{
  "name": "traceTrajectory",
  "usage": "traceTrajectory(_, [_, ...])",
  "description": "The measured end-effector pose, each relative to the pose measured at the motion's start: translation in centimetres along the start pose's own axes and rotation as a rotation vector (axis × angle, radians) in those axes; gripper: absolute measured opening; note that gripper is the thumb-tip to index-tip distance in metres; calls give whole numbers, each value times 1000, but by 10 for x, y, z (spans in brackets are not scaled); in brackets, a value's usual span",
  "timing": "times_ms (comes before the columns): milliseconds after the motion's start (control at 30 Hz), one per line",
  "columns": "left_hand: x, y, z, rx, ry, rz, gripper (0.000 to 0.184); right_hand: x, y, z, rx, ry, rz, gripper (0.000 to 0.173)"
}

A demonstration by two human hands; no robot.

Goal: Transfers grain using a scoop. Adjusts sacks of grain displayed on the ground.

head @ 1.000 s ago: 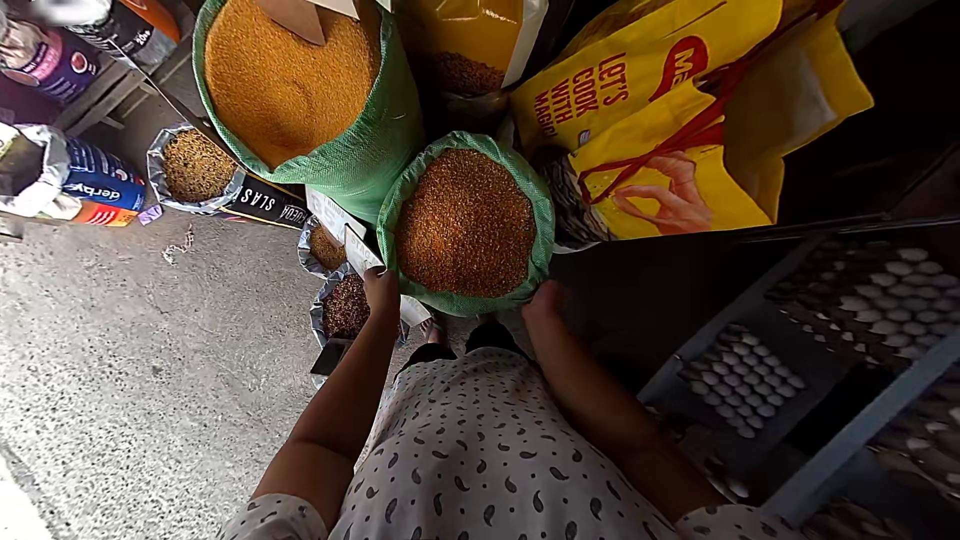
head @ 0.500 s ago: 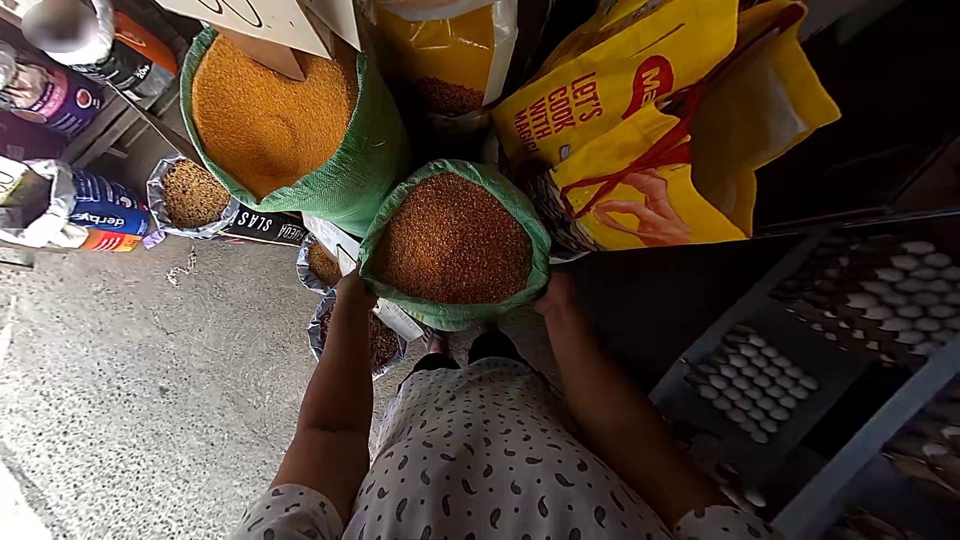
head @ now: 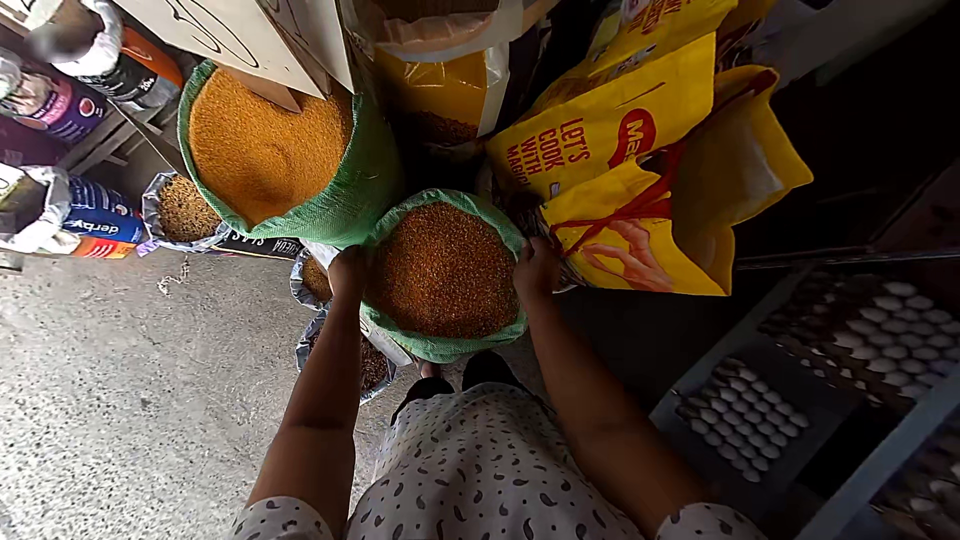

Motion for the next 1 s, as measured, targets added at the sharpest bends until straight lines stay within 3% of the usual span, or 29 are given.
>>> traceTrajectory(67, [7, 20, 11, -203, 53, -288, 43, 4, -7, 22, 189, 123, 157, 45])
traceTrajectory(133, [19, 39, 21, -367, 90, -547, 47, 14, -23, 34, 459, 180, 544, 45])
traceTrajectory(200, [26, 46, 27, -434, 103, -647, 45, 24, -38, 44, 633, 204, 709, 43])
traceTrajectory(300, [7, 26, 30, -306, 150, -256, 44, 16, -24, 56, 476, 239, 475, 51])
traceTrajectory(367, [-18, -5, 18, -184, 97, 69, 40, 4, 11, 52, 155, 259, 163, 62])
traceTrajectory(400, [-27, -23, 10, -131, 37, 159, 38, 0, 31, 46, -10, 238, 67, 58])
traceTrajectory(500, [-23, -76, -4, 140, -69, 219, 33, 13, 78, 38, -376, 155, -131, 48])
traceTrajectory(567, [-3, -100, 3, 319, -41, 190, 35, 26, 100, 45, -467, 132, -212, 39])
traceTrajectory(700, [27, -127, 35, 440, 29, 235, 34, 38, 130, 65, -424, 180, -257, 34])
traceTrajectory(833, [30, -143, 54, 369, 149, 242, 33, 48, 129, 95, -217, 433, -264, 45])
traceTrajectory(1000, [44, -153, 74, 186, 307, 272, 39, 77, 87, 141, 147, 649, 158, 50])
Point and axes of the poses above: each hand's wrist, its own z-axis towards the middle knuckle, its own x-axis out of the palm, y = z × x, the point moved 9 cm from there along z, towards the middle knuckle, and after that the axes turned 1 degree about x, right-handed, at the moved point
